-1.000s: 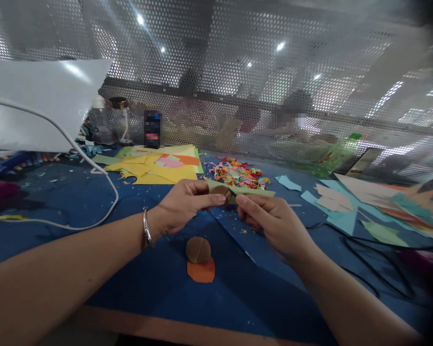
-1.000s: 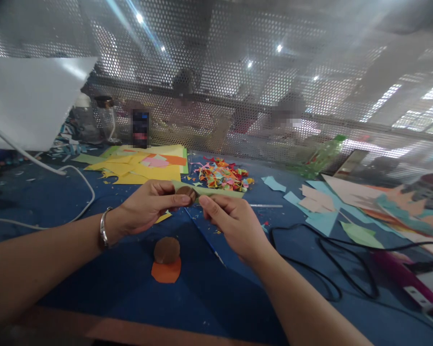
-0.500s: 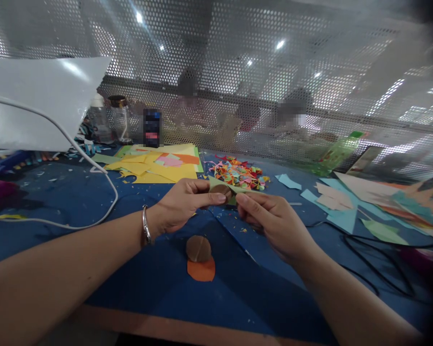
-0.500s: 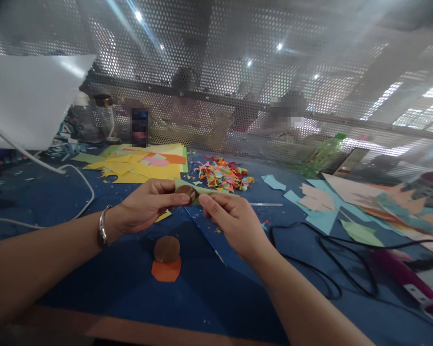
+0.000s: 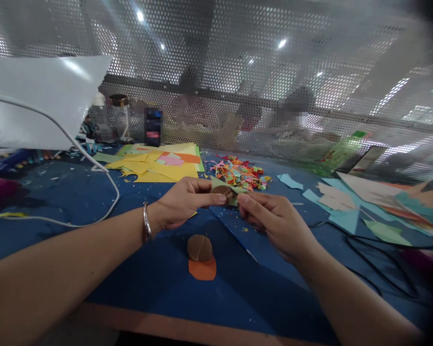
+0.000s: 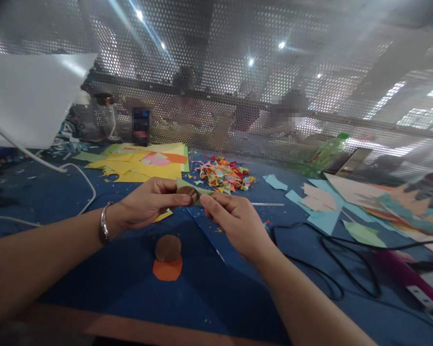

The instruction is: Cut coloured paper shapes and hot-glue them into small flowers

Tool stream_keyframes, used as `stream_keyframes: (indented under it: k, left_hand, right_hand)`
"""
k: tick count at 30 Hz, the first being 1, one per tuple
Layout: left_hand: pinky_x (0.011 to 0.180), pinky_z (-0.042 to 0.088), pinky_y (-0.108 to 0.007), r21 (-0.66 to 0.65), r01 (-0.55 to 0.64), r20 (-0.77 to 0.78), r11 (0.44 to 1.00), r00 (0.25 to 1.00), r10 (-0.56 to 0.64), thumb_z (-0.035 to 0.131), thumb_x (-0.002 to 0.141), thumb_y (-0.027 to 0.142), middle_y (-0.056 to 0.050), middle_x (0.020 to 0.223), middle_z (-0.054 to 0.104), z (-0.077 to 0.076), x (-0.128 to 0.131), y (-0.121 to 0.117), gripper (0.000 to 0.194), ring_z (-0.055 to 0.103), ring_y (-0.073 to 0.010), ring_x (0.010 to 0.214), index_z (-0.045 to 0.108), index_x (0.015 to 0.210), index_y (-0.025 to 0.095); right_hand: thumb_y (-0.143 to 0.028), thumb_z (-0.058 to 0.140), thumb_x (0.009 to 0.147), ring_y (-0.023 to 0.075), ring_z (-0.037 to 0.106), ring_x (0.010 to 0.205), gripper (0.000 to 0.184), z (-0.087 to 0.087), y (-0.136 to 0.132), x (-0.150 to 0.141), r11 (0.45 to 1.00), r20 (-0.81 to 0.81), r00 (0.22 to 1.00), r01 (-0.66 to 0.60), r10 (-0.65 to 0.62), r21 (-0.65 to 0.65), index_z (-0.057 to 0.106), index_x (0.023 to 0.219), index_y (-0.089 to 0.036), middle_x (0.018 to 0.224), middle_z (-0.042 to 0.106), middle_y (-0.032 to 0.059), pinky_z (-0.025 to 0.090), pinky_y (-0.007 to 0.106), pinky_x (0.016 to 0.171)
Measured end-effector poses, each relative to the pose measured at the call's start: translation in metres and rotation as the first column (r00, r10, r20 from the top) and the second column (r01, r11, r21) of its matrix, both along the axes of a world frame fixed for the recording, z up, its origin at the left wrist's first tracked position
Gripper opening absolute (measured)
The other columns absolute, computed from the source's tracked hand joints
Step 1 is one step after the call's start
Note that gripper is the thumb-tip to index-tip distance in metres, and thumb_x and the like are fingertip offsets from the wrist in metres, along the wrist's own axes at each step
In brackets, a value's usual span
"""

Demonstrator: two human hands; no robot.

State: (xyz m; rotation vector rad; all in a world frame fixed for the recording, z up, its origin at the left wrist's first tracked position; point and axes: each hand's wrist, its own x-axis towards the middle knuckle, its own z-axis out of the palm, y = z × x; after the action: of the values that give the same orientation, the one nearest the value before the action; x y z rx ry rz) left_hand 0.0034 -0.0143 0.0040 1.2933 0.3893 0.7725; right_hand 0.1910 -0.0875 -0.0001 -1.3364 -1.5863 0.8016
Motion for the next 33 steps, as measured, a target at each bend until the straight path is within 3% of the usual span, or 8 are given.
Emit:
stream_keyframes:
  k: [13, 23, 33]
  left_hand:
    - [0.082, 0.045, -0.026, -0.013, 0.100, -0.004, 0.995, 0.995, -0.101, 0.083, 0.069, 0.022, -0.001, 0.081, 0.073, -0.0057, -0.0020, 0.0069, 0.017, 0.061, -0.0099, 0.077, 0.078, 0.084, 0.015]
    - [0.082, 0.045, -0.027, 0.024, 0.119, -0.063, 0.993, 0.991, -0.118, 0.085, 0.068, 0.026, -0.002, 0.080, 0.072, -0.0041, -0.0052, 0.0098, 0.021, 0.061, -0.0116, 0.077, 0.078, 0.084, 0.013]
    - [0.070, 0.042, -0.021, -0.038, 0.002, -0.027, 0.999, 1.000, -0.003, 0.085, 0.064, 0.019, 0.002, 0.071, 0.069, -0.0028, -0.0030, 0.0073, 0.014, 0.057, -0.0073, 0.067, 0.076, 0.073, 0.014]
  right_hand:
    - [-0.061, 0.054, 0.091, 0.0081, 0.023, 0.043, 0.050, -0.0010, -0.0008, 0.0024, 1.000, 0.057, 0.998, 0.003, -0.003, 0.013, 0.051, 0.062, -0.021, 0.050, 0.028, -0.0079, 0.018, 0.025, 0.042]
    - [-0.060, 0.052, 0.093, 0.0087, 0.026, 0.044, 0.051, 0.0005, -0.0006, 0.0042, 0.999, 0.124, 0.992, -0.007, 0.002, 0.037, 0.051, 0.061, -0.020, 0.051, 0.031, -0.0067, 0.020, 0.026, 0.044]
    - [-0.063, 0.052, 0.092, 0.0085, 0.024, 0.044, 0.051, 0.0012, 0.0002, 0.0053, 1.000, 0.119, 0.993, 0.006, -0.008, 0.023, 0.050, 0.062, -0.021, 0.052, 0.029, -0.0070, 0.018, 0.026, 0.043]
